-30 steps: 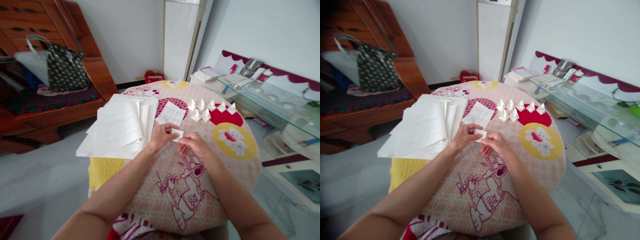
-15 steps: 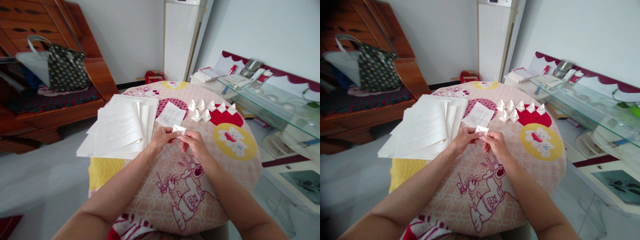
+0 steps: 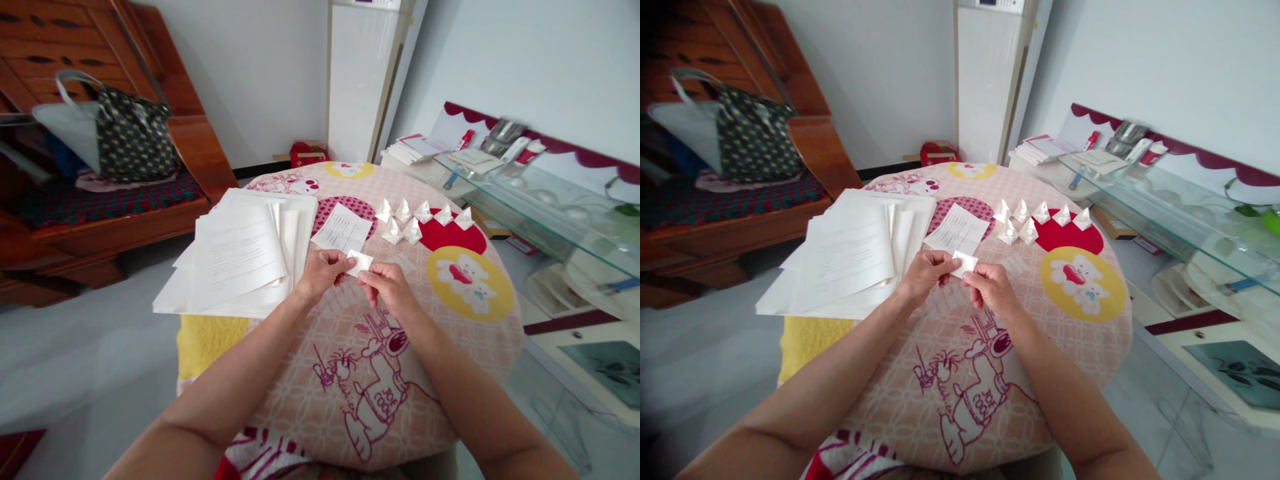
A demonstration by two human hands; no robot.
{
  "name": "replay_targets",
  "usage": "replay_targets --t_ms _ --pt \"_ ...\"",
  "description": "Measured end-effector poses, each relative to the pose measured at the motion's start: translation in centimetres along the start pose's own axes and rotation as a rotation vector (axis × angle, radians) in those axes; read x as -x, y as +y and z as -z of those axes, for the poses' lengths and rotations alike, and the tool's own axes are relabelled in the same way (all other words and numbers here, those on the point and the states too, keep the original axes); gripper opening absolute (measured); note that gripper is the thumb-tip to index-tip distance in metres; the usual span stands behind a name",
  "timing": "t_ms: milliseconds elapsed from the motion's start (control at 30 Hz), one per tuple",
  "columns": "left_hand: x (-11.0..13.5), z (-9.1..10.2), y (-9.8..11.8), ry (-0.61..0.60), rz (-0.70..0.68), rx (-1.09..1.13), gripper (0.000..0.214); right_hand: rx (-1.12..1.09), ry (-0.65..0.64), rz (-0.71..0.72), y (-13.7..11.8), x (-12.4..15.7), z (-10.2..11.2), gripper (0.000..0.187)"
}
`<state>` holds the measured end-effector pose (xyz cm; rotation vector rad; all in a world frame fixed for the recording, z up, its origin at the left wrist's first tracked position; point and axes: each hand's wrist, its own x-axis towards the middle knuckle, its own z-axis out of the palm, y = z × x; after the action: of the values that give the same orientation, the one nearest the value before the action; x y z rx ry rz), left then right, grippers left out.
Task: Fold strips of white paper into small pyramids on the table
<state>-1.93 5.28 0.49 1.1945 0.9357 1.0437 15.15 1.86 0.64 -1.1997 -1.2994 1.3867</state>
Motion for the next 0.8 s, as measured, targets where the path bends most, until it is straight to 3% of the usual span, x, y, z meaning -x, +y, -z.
replay_targets --t_ms 167,467,800 --pt "0.0 0.1 0.2 0.014 0.013 -0.007 0.050 0.017 -0.004 0.010 0.1 0.1 0.1 0.031" --pt "-0.1 0.1 0.1 -0.131 0.067 -0.011 0.051 0.059 -0.045 0.016 0.1 0.4 -0.9 0.030" --pt "-0.2 0.0 0.0 0.059 0.000 0.086 0.047 0.043 -0.051 -0.012 0.3 0.4 -1.1 0.030"
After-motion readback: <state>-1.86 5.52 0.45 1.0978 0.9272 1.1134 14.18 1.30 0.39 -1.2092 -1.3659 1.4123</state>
